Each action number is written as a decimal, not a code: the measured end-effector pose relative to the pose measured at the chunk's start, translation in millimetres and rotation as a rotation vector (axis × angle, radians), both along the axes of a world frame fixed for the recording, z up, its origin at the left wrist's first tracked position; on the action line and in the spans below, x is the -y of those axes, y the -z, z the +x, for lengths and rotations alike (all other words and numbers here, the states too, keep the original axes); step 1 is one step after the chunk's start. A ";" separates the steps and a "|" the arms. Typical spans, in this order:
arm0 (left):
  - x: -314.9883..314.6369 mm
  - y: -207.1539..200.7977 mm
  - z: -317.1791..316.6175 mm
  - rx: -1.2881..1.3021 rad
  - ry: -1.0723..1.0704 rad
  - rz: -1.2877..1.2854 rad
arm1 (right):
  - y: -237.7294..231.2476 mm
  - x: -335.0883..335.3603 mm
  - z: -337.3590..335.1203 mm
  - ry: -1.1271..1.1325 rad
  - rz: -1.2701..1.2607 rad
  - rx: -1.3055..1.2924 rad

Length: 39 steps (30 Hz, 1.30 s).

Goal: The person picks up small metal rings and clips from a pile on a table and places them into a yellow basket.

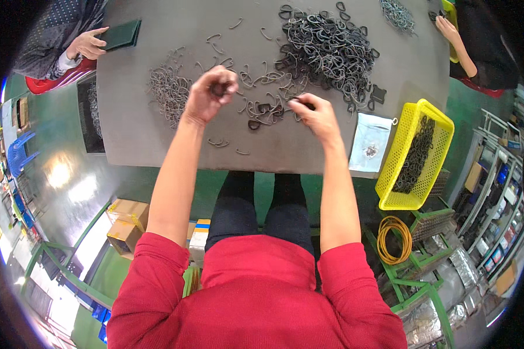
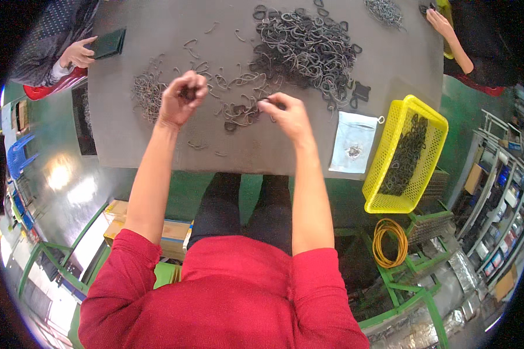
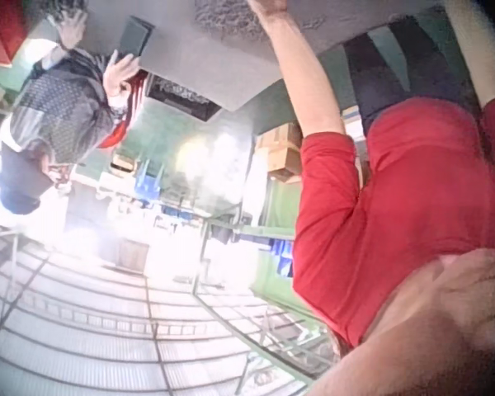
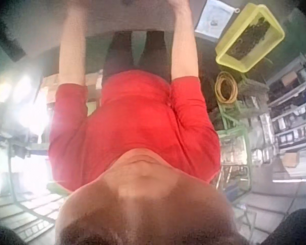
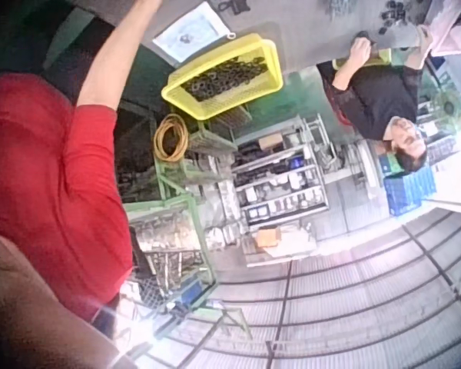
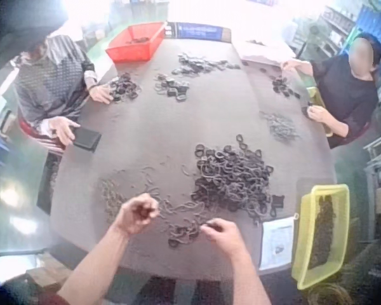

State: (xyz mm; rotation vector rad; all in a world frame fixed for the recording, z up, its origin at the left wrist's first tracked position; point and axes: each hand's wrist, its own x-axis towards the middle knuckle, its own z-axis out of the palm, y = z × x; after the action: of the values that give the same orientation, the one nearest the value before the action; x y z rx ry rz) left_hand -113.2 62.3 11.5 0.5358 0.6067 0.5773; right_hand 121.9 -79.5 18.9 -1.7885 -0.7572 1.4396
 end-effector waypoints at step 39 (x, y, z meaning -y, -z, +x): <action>76.2 12.9 32.8 -1.245 0.161 0.980 | 15.6 -1.4 -43.5 -0.143 -0.094 0.647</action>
State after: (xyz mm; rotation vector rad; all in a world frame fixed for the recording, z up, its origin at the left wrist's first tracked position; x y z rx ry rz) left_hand -80.4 -13.9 -1.4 1.9144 1.4293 0.2951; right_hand 78.4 -78.1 3.3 -2.3470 -1.1698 0.9785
